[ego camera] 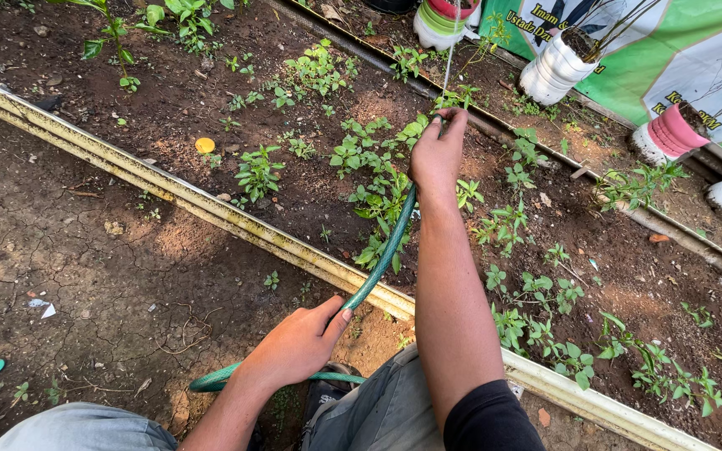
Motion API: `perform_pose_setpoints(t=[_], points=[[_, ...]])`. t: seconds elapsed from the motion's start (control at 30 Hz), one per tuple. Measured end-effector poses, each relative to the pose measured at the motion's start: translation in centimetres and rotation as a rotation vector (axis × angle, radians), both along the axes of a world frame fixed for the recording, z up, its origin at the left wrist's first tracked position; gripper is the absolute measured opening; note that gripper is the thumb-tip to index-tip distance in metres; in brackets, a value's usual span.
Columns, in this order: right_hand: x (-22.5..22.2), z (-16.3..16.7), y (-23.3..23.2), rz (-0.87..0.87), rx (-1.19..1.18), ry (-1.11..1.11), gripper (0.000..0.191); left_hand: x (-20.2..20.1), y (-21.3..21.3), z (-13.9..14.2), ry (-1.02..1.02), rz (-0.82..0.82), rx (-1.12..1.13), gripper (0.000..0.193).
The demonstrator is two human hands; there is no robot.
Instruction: The person kneels beside raised garden beds and waters rows of young seedlings using a green hose, moving the water stream across different sections of soil and plants, then shifts to water another bed.
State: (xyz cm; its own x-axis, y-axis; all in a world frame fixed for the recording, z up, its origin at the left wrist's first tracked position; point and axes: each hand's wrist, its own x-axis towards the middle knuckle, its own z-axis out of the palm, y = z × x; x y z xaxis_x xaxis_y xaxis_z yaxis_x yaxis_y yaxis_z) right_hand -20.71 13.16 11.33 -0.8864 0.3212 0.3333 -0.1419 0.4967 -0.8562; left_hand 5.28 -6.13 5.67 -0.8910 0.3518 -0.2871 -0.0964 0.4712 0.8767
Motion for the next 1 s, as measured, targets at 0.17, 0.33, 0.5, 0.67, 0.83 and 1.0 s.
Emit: perform_pose_setpoints(t=[0.17,0.33,0.5,0.67,0.83,1.0], points=[[0.7,0.6,-0.9,0.005,0.035,-0.051,0.017,0.0,0.2,-0.3,0.034,-0.015,-0.010,0.035],[2.2,1.1,-2.5,0.149,0.126,-0.098,0.016,0.5,0.4,-0.7,-0.023,-0.080,-0.052,0.036],[3.7,1.7,-4.1,0.294,0.197,-0.060,0.016,0.8,1.0,-1.2,-0.041,-0.129,-0.030,0.036],[4.4,1.5,-5.1,0.422,0.300,0.147,0.014,1.3,1.2,-1.5,-0.045,-0.159,-0.036,0.035],[4.8,1.7,-5.4,0.397,0.317,0.046,0.016,1.4,1.0,-0.8,-0.110,-0.204,-0.071,0.037],[5.6,2.4,-5.7,0.375,0.323,-0.052,0.017,1.4,0.9,-0.1,-0.150,-0.220,-0.109,0.037]])
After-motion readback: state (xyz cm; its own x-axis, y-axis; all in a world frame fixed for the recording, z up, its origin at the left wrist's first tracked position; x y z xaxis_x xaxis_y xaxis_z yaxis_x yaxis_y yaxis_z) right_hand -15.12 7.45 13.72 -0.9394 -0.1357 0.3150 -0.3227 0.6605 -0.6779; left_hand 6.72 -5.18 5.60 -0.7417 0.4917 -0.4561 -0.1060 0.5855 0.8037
